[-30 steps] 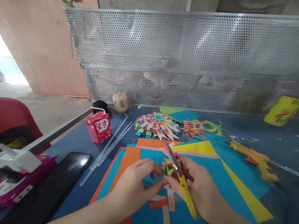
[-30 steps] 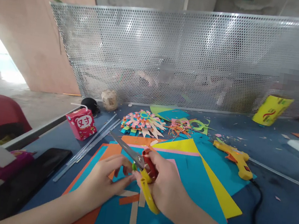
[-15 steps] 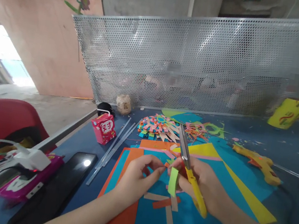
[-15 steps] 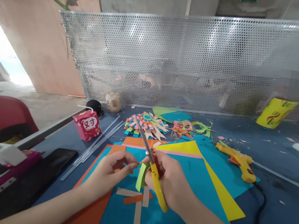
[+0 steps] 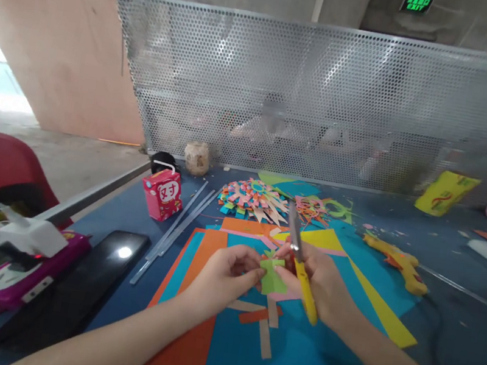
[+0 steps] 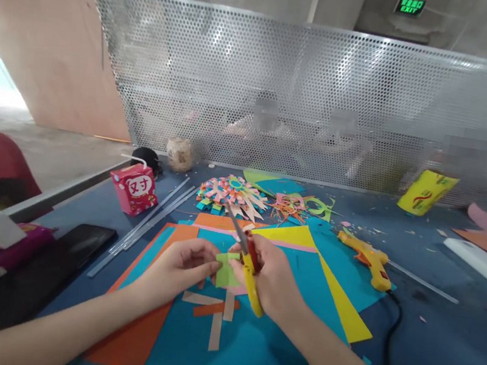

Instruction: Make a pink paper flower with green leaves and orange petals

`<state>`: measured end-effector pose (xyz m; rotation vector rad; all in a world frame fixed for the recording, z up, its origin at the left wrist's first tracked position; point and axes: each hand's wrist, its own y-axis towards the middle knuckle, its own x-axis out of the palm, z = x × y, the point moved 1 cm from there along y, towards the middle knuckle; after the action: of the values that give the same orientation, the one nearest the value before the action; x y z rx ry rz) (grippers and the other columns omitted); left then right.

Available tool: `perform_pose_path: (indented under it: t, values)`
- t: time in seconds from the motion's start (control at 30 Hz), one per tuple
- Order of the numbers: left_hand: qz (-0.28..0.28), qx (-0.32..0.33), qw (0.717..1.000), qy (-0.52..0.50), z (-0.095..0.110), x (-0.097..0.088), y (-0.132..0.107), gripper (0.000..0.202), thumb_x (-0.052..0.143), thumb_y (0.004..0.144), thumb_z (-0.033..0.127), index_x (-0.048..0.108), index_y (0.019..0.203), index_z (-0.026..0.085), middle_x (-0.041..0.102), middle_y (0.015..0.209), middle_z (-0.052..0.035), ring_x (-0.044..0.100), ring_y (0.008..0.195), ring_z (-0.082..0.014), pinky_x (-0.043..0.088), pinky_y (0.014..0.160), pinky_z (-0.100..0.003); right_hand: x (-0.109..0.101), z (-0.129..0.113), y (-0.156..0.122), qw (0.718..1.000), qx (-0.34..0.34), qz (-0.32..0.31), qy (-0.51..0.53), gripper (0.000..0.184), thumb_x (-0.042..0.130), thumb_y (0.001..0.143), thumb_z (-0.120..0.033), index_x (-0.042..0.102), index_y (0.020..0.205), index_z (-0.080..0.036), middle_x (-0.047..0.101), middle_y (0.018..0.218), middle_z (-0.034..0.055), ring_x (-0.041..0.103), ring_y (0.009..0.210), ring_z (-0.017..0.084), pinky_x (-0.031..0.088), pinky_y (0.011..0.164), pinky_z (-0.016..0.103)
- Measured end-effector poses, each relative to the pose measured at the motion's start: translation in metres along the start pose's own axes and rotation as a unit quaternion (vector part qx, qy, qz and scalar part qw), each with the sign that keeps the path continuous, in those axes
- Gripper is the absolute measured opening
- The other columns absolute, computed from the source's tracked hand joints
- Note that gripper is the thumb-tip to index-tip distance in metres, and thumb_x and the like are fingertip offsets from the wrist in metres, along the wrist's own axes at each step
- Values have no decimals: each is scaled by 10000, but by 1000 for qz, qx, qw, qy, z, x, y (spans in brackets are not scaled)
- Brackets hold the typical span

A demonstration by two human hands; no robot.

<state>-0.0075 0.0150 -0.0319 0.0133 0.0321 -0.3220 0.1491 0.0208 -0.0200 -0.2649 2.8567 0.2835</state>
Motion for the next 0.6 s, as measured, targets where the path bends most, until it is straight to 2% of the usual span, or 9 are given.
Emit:
perform_pose_path:
  t: [0.13, 0.37, 0.47, 0.6]
  values:
    - [-13, -9, 999, -29, 0, -2, 2, 207, 677, 656, 306, 552, 696, 146, 594, 610, 10, 592, 543, -110, 385, 450, -192, -4, -7, 3, 1000, 7, 8, -10, 241, 692, 565, -289, 485, 665, -213, 410, 518, -89, 411, 463, 82, 368, 454, 209]
    - [-13, -12, 998, -53, -4, -2, 3, 237, 695, 646, 335, 553, 677, 148, 603, 546, 14, 533, 461, -80, 382, 442, -186, -4, -1, 6, 1000, 10, 12, -15, 196, 669, 586, -295, 522, 685, -210, 467, 539, -74, 430, 465, 89, 388, 453, 224]
    - [15, -2, 997, -77, 0, -3, 3, 252, 698, 640, 346, 546, 672, 147, 605, 529, 13, 516, 446, -76, 387, 449, -193, -5, 0, 7, 1000, 14, 17, -17, 213, 680, 587, -291, 511, 686, -207, 489, 535, -70, 441, 458, 90, 401, 453, 225]
    - [101, 31, 991, -88, 9, -11, 3, 228, 686, 657, 315, 535, 671, 145, 592, 485, 14, 516, 454, -81, 380, 462, -193, -6, -1, 8, 999, 15, 33, -13, 255, 708, 557, -311, 508, 682, -214, 528, 585, -47, 505, 520, 118, 451, 500, 247]
